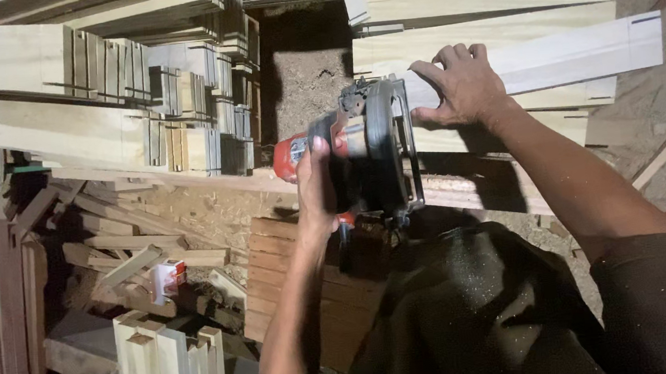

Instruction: The person uses a circular saw to cut multiple wooden planks in a workshop. They position each plank, cut it, and then move the cut piece aside to continue with the next one.

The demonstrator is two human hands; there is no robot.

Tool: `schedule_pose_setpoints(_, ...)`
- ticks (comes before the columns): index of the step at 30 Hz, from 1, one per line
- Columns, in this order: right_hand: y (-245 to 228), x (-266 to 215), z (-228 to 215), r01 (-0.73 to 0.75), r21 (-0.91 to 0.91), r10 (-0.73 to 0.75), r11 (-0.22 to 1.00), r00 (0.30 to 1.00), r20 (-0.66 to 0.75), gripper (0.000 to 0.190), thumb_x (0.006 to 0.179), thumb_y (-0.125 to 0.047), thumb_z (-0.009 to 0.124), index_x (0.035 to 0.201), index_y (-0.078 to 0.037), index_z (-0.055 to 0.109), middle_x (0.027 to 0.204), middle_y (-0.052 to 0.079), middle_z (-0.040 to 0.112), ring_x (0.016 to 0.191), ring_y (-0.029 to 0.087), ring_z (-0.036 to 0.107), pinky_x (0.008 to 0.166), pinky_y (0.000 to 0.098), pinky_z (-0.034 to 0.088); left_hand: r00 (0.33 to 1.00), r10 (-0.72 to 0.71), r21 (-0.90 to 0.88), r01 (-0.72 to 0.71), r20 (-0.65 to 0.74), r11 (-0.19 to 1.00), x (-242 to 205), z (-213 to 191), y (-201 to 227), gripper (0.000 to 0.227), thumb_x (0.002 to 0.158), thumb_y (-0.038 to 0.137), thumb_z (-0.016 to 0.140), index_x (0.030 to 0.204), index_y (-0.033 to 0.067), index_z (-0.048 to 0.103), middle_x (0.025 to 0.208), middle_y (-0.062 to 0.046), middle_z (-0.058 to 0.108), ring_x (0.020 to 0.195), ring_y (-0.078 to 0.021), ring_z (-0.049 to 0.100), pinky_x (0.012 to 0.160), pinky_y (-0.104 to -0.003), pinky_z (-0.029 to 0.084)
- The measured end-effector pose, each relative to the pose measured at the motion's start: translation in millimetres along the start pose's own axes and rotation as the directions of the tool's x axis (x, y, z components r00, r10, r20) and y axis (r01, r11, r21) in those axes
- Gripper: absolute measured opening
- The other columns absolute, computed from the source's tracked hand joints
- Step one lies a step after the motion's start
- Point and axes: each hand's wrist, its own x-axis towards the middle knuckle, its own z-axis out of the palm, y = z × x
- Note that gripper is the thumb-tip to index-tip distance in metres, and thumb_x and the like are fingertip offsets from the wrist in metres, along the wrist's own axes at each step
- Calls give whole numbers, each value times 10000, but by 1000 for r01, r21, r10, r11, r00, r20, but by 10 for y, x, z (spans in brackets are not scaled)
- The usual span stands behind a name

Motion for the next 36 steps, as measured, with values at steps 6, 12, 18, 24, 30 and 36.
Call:
schedule_pose_setpoints(6, 2, -20, -2, 22, 1, -22, 1000, 999, -48, 927, 788, -890, 528, 1479, -271, 525, 1150, 192, 601, 1126, 333, 548, 980, 559, 380, 1000, 15, 39, -15, -4, 999, 53, 47, 54, 631, 1036, 568, 506, 1371, 53, 649, 684, 88, 444, 579, -35, 395, 515, -228, 305)
schedule_pose_setpoints(12, 39, -9, 46, 26, -7, -26, 1000, 997, -66, 895, 820, -868, 540, 1487, -272, 519, 1170, 195, 604, 1134, 350, 555, 971, 559, 384, 998, -58, -2, 58, 16, 998, 63, 74, 90, 593, 1075, 540, 486, 1137, -23, 661, 624, 57, 468, 494, -63, 423, 438, -245, 322)
schedule_pose_setpoints(18, 54, 4, 50, 49, 6, -48, 999, 996, -73, 924, 807, -889, 515, 1483, -259, 517, 1153, 211, 604, 1127, 365, 554, 960, 562, 380, 1000, 27, 85, -28, 16, 996, 99, 73, 122, 615, 1057, 528, 474, 1336, 5, 636, 932, 52, 683, 780, -44, 605, 687, -223, 497)
schedule_pose_setpoints(24, 48, 48, 10, 22, 10, -22, 1000, 1000, -4, 942, 793, -923, 465, 1473, -274, 519, 1142, 208, 605, 1108, 344, 553, 949, 537, 383, 998, 14, 140, -23, 67, 990, 141, 90, 169, 711, 989, 599, 433, 1441, 55, 503, 663, 35, 591, 569, -81, 612, 536, -256, 539)
schedule_pose_setpoints(30, 42, 13, 37, 25, -8, -25, 1000, 1000, -10, 948, 814, -932, 428, 1490, -273, 516, 1113, 205, 601, 1083, 340, 551, 938, 535, 384, 1000, -3, 90, 2, 11, 996, 132, 74, 133, 752, 1043, 592, 487, 1471, -22, 560, 668, 53, 514, 539, -62, 485, 479, -225, 393)
schedule_pose_setpoints(36, 48, 0, 68, 42, 2, -42, 999, 998, -52, 931, 826, -913, 437, 1491, -266, 521, 1111, 202, 601, 1081, 340, 550, 946, 538, 383, 999, -7, 43, 6, 34, 999, 161, 38, 68, 725, 1005, 564, 487, 1471, 9, 510, 923, 45, 684, 776, -59, 637, 696, -240, 529)
